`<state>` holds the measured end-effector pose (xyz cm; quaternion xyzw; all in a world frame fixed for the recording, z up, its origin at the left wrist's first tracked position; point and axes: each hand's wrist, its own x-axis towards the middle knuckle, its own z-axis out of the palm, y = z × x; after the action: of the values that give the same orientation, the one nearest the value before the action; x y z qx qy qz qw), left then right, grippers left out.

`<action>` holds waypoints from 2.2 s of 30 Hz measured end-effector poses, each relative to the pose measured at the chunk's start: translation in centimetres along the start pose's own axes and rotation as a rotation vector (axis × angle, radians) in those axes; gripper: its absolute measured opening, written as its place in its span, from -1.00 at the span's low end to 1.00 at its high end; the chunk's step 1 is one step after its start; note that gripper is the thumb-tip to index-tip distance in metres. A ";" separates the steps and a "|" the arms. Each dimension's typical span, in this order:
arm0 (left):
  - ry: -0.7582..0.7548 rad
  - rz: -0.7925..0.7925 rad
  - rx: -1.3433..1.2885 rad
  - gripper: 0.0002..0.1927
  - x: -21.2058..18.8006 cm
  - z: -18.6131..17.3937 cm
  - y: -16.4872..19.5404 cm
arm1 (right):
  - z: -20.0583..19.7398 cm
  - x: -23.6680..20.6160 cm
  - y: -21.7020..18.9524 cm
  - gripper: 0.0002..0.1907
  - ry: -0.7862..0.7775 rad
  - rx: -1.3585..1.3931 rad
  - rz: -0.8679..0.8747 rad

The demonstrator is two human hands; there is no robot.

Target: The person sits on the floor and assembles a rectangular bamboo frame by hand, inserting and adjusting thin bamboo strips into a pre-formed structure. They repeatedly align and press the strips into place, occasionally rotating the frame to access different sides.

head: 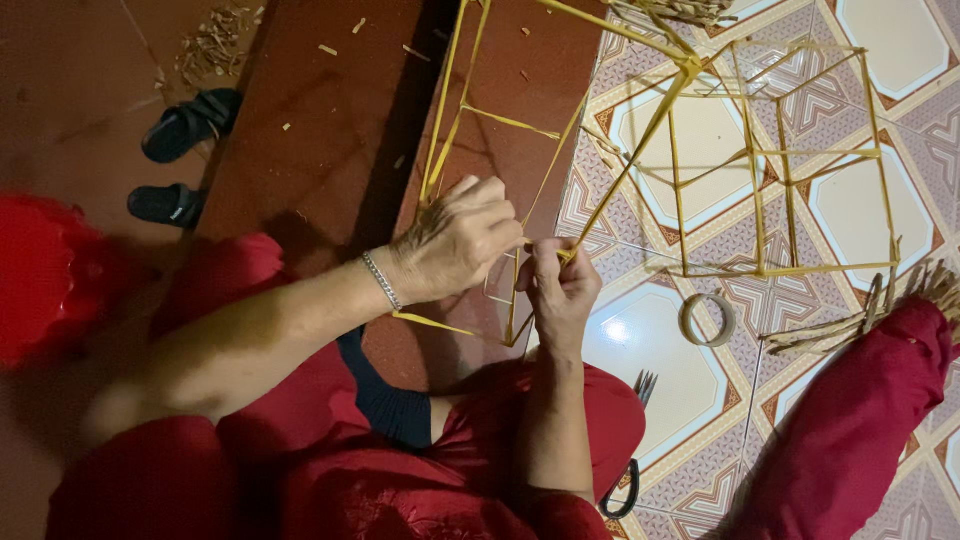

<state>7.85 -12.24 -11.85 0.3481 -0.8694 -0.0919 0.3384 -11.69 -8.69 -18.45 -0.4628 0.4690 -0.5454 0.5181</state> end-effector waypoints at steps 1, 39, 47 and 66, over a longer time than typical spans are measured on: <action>0.039 0.040 0.004 -0.86 0.2 -0.3 0.2 | -0.2 -0.1 -0.1 -0.83 0.003 -0.005 0.020; -0.310 -0.345 -0.569 -0.80 -4.6 -3.3 -7.2 | 0.3 0.2 0.0 -0.85 0.078 0.091 -0.094; -0.444 -0.385 -0.692 -0.81 -3.6 -4.0 -6.1 | -0.8 0.3 1.4 -0.73 0.105 0.005 -0.126; -0.129 -0.650 -0.950 -0.74 -3.5 -5.2 -9.8 | -2.6 2.3 1.6 -0.76 0.083 0.033 -0.158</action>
<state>18.45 -16.80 -13.59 0.4009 -0.5999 -0.5925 0.3581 -14.18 -10.99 -20.38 -0.4667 0.4431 -0.6108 0.4613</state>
